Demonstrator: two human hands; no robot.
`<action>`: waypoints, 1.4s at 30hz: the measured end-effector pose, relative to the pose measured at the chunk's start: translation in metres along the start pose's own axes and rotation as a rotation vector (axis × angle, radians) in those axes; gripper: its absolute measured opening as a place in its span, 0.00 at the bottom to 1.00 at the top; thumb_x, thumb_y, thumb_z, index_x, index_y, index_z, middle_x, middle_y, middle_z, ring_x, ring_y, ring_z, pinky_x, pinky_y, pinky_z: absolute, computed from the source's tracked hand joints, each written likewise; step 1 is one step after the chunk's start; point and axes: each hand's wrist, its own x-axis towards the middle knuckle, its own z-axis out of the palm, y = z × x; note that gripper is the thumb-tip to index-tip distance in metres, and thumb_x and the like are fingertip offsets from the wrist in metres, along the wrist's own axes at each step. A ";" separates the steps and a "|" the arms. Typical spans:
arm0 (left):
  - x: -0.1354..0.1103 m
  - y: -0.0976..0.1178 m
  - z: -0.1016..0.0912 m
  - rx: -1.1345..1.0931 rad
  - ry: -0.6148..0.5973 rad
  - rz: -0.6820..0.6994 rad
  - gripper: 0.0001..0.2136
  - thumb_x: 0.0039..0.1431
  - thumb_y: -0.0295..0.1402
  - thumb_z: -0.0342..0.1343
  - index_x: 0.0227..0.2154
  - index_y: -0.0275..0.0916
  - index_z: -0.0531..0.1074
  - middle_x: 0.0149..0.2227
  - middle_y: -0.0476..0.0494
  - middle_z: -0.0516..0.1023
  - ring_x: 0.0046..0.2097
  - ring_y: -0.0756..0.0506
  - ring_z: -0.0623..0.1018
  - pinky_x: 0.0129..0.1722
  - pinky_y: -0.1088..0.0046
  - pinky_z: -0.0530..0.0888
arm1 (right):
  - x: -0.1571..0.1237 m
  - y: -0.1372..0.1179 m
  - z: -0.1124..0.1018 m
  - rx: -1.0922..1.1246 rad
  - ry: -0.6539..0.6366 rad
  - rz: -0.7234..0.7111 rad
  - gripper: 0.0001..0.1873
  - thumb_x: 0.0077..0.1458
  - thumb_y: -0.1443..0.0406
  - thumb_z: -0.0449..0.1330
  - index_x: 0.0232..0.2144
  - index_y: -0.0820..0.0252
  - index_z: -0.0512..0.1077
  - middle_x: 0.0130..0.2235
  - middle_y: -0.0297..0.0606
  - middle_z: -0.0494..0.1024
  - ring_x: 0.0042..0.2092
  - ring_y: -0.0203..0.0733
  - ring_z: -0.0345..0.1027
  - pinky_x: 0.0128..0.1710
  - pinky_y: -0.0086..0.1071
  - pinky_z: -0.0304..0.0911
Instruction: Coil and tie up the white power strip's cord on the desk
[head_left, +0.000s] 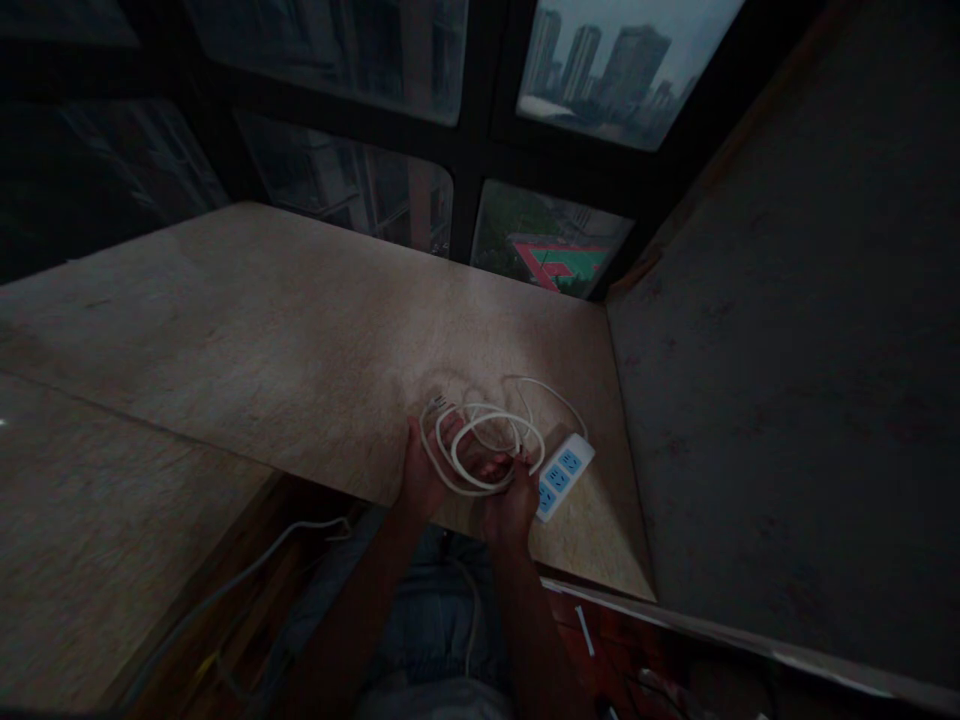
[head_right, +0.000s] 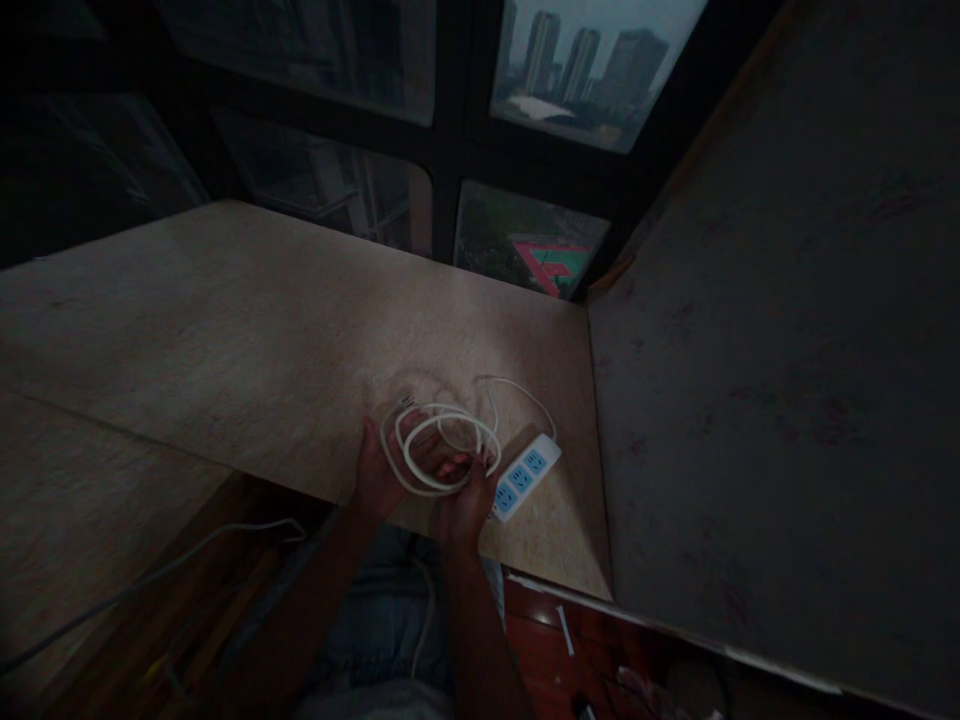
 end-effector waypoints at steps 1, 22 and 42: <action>0.001 0.000 0.001 0.018 -0.006 -0.001 0.24 0.59 0.54 0.50 0.48 0.41 0.72 0.49 0.38 0.76 0.52 0.36 0.75 0.45 0.56 0.76 | 0.000 0.000 0.000 -0.021 0.010 -0.009 0.15 0.47 0.60 0.62 0.35 0.57 0.62 0.23 0.25 0.71 0.22 0.31 0.65 0.24 0.28 0.64; -0.002 0.009 -0.010 0.270 0.095 -0.055 0.13 0.56 0.42 0.58 0.29 0.34 0.73 0.19 0.50 0.71 0.19 0.50 0.71 0.21 0.71 0.73 | 0.023 -0.010 -0.005 -0.346 -0.089 -0.140 0.17 0.47 0.57 0.62 0.36 0.58 0.64 0.28 0.28 0.74 0.26 0.32 0.69 0.29 0.29 0.67; -0.009 0.013 -0.020 0.267 0.212 -0.021 0.23 0.47 0.51 0.64 0.23 0.35 0.65 0.12 0.60 0.55 0.12 0.59 0.55 0.11 0.83 0.54 | 0.007 -0.044 -0.028 -1.045 -0.269 -0.382 0.30 0.44 0.60 0.67 0.51 0.59 0.69 0.53 0.47 0.71 0.49 0.47 0.68 0.43 0.40 0.67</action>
